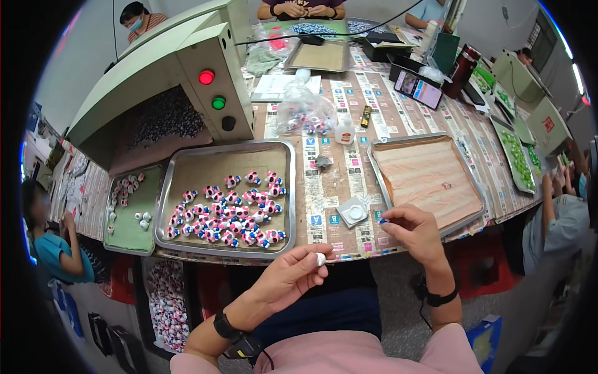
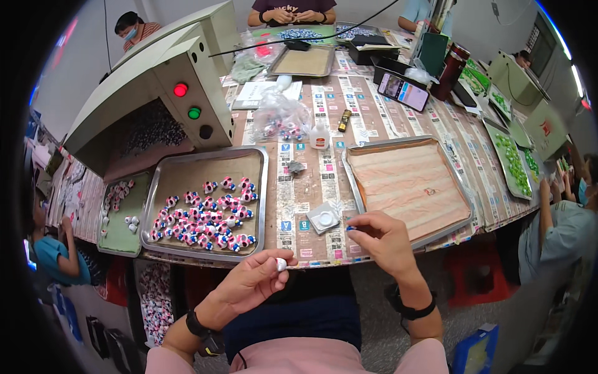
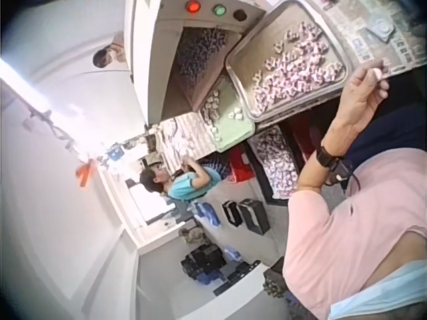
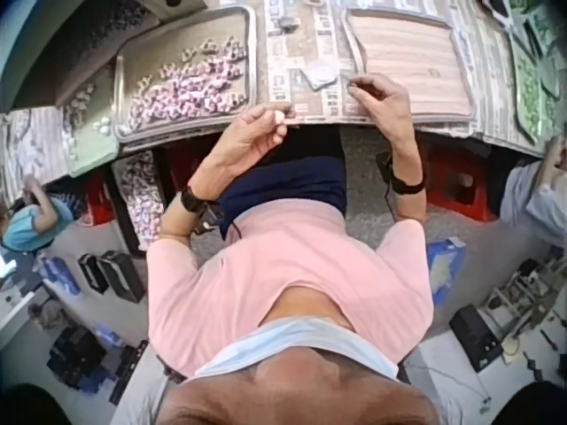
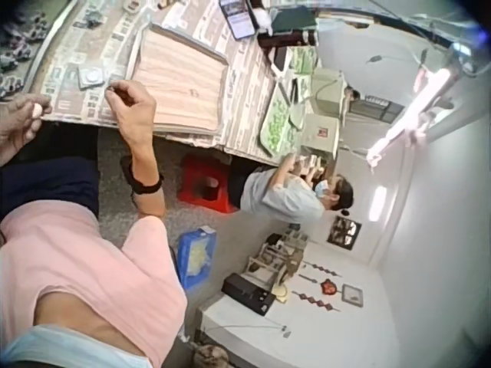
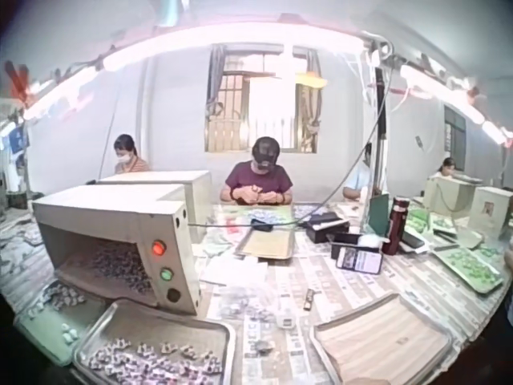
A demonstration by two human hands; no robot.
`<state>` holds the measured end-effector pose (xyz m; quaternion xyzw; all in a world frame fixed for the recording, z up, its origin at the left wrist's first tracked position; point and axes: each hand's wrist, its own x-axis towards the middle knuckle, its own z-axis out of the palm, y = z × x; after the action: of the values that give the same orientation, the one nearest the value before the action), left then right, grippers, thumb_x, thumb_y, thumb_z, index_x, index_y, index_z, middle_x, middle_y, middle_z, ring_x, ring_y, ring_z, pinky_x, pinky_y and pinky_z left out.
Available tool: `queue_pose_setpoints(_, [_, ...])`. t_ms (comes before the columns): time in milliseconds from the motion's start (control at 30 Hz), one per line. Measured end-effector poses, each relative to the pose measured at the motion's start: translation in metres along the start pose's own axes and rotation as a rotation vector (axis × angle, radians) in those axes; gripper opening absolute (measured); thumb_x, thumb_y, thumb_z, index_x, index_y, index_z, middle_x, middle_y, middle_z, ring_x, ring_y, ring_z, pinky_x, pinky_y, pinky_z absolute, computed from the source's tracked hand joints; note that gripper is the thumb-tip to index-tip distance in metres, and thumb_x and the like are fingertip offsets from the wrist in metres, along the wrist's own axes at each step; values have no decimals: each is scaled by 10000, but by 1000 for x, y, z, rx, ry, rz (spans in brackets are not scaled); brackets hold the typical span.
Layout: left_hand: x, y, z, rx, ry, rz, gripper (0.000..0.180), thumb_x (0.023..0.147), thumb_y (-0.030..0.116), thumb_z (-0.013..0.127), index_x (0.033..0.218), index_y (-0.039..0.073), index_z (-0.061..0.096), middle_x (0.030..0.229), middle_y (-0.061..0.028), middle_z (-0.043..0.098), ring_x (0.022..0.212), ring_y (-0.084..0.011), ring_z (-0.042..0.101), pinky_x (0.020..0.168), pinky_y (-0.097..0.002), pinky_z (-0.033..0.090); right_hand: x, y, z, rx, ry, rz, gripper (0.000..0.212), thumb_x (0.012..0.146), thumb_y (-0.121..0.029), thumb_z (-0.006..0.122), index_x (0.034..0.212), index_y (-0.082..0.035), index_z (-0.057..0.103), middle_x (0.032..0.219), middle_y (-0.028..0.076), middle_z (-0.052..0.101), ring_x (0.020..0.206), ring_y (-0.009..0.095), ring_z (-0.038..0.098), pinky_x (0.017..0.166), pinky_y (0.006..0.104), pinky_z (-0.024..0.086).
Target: The person assembles small, colorful, spherical candy pieces by hand. They pick up a white base and a colored top, press them together, and place the finished unit into a metal tray. The process is repetitive and performed one at a time.
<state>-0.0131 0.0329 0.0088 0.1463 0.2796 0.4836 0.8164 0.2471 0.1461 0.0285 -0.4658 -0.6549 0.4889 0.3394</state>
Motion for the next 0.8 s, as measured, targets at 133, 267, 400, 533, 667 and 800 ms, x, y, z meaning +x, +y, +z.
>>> queue_pose_setpoints(133, [-2, -4, 10, -41, 54, 8, 319, 991, 142, 509, 1274, -5, 513, 1176, -118, 589, 955, -154, 617, 833, -262, 547, 11, 0, 19, -107, -18, -123, 164, 809, -19, 708, 971, 8, 706, 942, 79, 665, 768, 111, 639, 674, 224, 509])
queue_pose_setpoints(267, [-4, -10, -2, 7, 14, 34, 299, 996, 138, 497, 1259, -2, 518, 1160, -127, 599, 944, -164, 636, 831, -263, 558, 20, -3, 30, -284, -4, -216, 170, 801, -1, 701, 971, -3, 711, 920, 76, 666, 785, 116, 641, 668, 218, 500])
queue_pose_setpoints(400, [-4, -13, -4, -8, 72, -8, 310, 992, 152, 508, 1263, 0, 516, 1137, -126, 612, 912, -163, 647, 803, -258, 568, 32, 5, 40, -389, 14, -298, 167, 775, 2, 703, 942, 1, 703, 873, 106, 670, 781, 190, 653, 688, 275, 511])
queue_pose_setpoints(533, [-4, -12, 3, -17, 103, -17, 348, 977, 152, 541, 1289, 1, 505, 1097, -103, 620, 923, -155, 640, 803, -253, 559, 36, 11, 43, -558, 25, -425, 157, 752, 3, 700, 909, 1, 697, 865, 120, 673, 803, 261, 653, 731, 336, 510])
queue_pose_setpoints(667, [-3, -14, 2, -3, 59, 10, 352, 970, 124, 555, 1299, 12, 506, 1070, -68, 613, 936, -139, 622, 818, -246, 534, 35, 9, 42, -619, 23, -424, 152, 743, 0, 701, 895, -7, 696, 867, 119, 676, 827, 283, 649, 747, 355, 506])
queue_pose_setpoints(800, [3, -17, 2, 19, 68, 15, 299, 963, 104, 568, 1251, 28, 543, 1075, -36, 592, 954, -105, 595, 839, -228, 510, 34, 8, 42, -539, 14, -391, 125, 773, -34, 674, 895, -23, 694, 860, 124, 666, 833, 305, 629, 752, 386, 494])
